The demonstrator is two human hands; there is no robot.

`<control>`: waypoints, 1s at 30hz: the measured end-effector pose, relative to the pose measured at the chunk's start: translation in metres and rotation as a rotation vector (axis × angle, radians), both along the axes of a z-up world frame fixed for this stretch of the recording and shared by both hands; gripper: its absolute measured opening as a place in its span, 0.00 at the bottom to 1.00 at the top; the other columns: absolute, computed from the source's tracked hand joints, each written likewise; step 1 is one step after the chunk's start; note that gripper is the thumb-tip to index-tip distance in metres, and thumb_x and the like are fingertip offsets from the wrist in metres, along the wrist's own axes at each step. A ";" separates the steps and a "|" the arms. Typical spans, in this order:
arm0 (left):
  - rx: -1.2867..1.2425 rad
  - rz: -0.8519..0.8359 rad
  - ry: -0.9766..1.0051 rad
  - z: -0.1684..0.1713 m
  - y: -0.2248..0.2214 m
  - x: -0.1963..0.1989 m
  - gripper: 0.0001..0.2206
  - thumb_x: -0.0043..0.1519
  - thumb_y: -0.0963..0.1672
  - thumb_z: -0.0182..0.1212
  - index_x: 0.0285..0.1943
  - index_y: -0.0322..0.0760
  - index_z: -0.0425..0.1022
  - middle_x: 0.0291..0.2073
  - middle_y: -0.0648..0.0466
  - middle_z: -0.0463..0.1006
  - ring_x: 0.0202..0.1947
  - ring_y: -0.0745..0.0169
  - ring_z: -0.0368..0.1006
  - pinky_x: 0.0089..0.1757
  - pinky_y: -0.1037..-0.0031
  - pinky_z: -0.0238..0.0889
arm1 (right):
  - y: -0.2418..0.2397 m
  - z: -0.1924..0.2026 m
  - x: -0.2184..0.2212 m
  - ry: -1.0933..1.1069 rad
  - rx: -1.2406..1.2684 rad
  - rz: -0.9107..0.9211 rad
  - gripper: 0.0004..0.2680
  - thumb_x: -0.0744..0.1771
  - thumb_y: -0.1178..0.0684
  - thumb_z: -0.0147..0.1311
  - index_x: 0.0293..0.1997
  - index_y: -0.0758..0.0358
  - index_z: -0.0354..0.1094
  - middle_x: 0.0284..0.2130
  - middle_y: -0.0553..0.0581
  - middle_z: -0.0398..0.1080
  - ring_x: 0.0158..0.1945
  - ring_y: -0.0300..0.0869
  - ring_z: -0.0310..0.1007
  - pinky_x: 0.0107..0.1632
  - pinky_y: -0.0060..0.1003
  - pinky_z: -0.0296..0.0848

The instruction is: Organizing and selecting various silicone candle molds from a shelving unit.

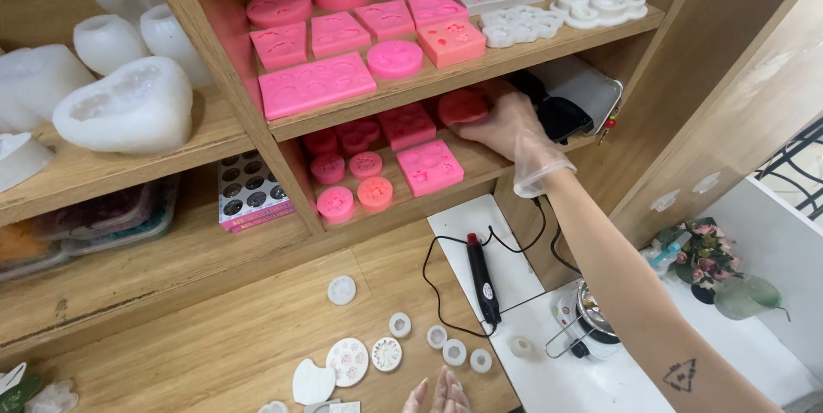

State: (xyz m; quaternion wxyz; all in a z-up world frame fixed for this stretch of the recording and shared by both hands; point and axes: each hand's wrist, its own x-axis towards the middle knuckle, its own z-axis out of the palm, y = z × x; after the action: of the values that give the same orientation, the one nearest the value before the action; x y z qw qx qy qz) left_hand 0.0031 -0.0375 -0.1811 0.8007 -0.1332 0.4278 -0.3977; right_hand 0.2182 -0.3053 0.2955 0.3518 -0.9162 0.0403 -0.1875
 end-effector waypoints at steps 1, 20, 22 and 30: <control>0.001 0.002 -0.001 -0.002 -0.005 0.000 0.23 0.62 0.55 0.48 0.61 0.48 0.76 0.48 0.56 0.78 0.44 0.56 0.71 0.41 0.63 0.63 | 0.002 -0.003 0.007 -0.001 0.001 0.002 0.26 0.56 0.43 0.68 0.56 0.67 0.70 0.48 0.62 0.77 0.47 0.52 0.78 0.51 0.37 0.74; -0.005 -0.032 0.000 -0.015 -0.009 0.003 0.23 0.63 0.52 0.48 0.64 0.42 0.73 0.52 0.51 0.74 0.49 0.55 0.67 0.51 0.61 0.63 | 0.010 -0.020 0.026 -0.130 -0.015 0.091 0.29 0.57 0.48 0.68 0.61 0.70 0.63 0.53 0.68 0.72 0.51 0.57 0.75 0.53 0.42 0.73; -0.008 -0.046 0.045 0.001 -0.009 0.004 0.22 0.64 0.52 0.48 0.63 0.42 0.74 0.51 0.51 0.74 0.48 0.55 0.67 0.51 0.62 0.63 | 0.010 -0.021 0.026 -0.070 -0.004 0.069 0.29 0.57 0.47 0.68 0.62 0.69 0.63 0.53 0.68 0.72 0.52 0.57 0.75 0.54 0.42 0.73; 0.006 -0.018 -0.116 0.038 -0.003 -0.009 0.22 0.63 0.49 0.50 0.65 0.41 0.69 0.52 0.52 0.72 0.48 0.56 0.69 0.48 0.61 0.63 | 0.006 -0.030 0.031 -0.142 -0.025 0.074 0.29 0.57 0.48 0.68 0.62 0.69 0.63 0.53 0.68 0.72 0.51 0.57 0.74 0.53 0.42 0.73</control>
State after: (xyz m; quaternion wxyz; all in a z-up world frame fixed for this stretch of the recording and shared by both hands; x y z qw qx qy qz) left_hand -0.0058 -0.0406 -0.1428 0.8211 -0.1034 0.3829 -0.4105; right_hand 0.2490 -0.2993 0.2659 0.3490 -0.9057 -0.0212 -0.2395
